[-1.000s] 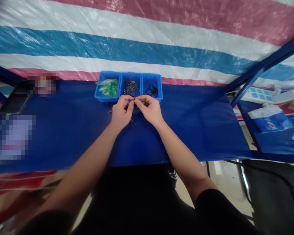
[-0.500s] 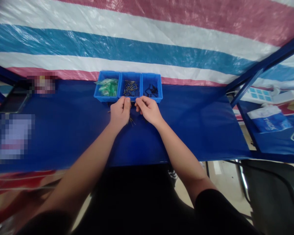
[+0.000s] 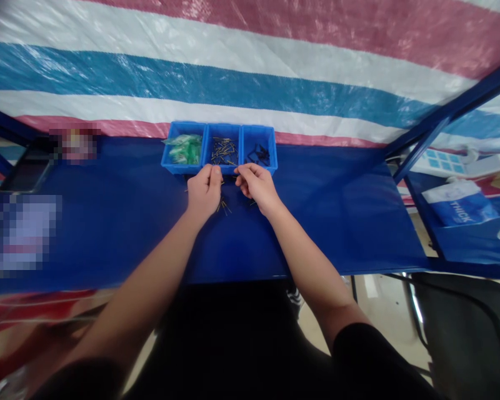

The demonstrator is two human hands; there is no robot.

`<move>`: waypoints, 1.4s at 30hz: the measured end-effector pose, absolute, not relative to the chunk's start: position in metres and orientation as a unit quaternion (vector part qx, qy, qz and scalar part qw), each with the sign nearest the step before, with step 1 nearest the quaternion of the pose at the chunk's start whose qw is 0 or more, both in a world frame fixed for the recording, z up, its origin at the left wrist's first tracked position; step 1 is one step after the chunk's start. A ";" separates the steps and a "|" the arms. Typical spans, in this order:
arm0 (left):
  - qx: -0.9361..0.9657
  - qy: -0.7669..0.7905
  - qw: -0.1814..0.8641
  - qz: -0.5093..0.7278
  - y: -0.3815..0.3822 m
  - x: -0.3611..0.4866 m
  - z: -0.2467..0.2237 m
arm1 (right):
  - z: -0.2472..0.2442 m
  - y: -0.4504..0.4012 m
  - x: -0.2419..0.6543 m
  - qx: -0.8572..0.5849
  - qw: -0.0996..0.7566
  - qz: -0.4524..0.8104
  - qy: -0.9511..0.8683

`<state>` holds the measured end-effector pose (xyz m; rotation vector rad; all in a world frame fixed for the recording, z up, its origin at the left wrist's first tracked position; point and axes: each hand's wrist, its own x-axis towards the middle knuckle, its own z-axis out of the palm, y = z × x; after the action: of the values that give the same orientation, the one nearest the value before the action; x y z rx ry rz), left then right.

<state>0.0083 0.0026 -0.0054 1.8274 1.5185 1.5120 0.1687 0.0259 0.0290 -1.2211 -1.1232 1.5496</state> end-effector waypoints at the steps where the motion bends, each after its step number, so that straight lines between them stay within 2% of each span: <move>1: 0.640 0.532 0.163 0.529 0.003 0.008 -0.005 | 0.029 0.026 0.169 -0.488 0.418 0.624 -0.445; 7: 0.645 0.525 0.161 0.531 0.002 0.009 -0.005 | 0.029 0.025 0.165 -0.497 0.394 0.647 -0.423; 17: 0.650 0.519 0.162 0.530 0.002 0.010 -0.004 | 0.020 0.031 0.160 -0.455 0.400 0.646 -0.465; 19: 0.650 0.522 0.162 0.528 0.002 0.010 -0.004 | 0.018 0.032 0.165 -0.467 0.393 0.592 -0.526; 21: 0.649 0.526 0.164 0.524 0.002 0.010 -0.004 | 0.018 0.032 0.174 -0.485 0.387 0.475 -0.625; 23: 0.647 0.530 0.165 0.523 0.002 0.009 -0.004 | 0.021 0.032 0.186 -0.474 0.339 0.359 -0.729; 26: 0.643 0.530 0.169 0.526 0.002 0.009 -0.005 | 0.028 0.032 0.206 -0.451 0.215 0.324 -0.803; 28: 0.643 0.530 0.172 0.525 0.002 0.009 -0.005 | 0.032 0.033 0.216 -0.452 0.173 0.303 -0.821; 34: 0.644 0.531 0.174 0.522 0.002 0.009 -0.005 | 0.032 0.037 0.227 -0.435 0.110 0.367 -0.815; 38: 0.641 0.531 0.177 0.525 0.002 0.009 -0.006 | 0.029 0.036 0.222 -0.437 0.127 0.399 -0.796; 42: 0.644 0.530 0.177 0.523 0.002 0.008 -0.006 | 0.025 0.034 0.213 -0.425 0.159 0.380 -0.806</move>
<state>0.0085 0.0016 -0.0058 1.8225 1.4995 1.4818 0.2125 0.0344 0.0253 -1.2164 -2.3044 1.0850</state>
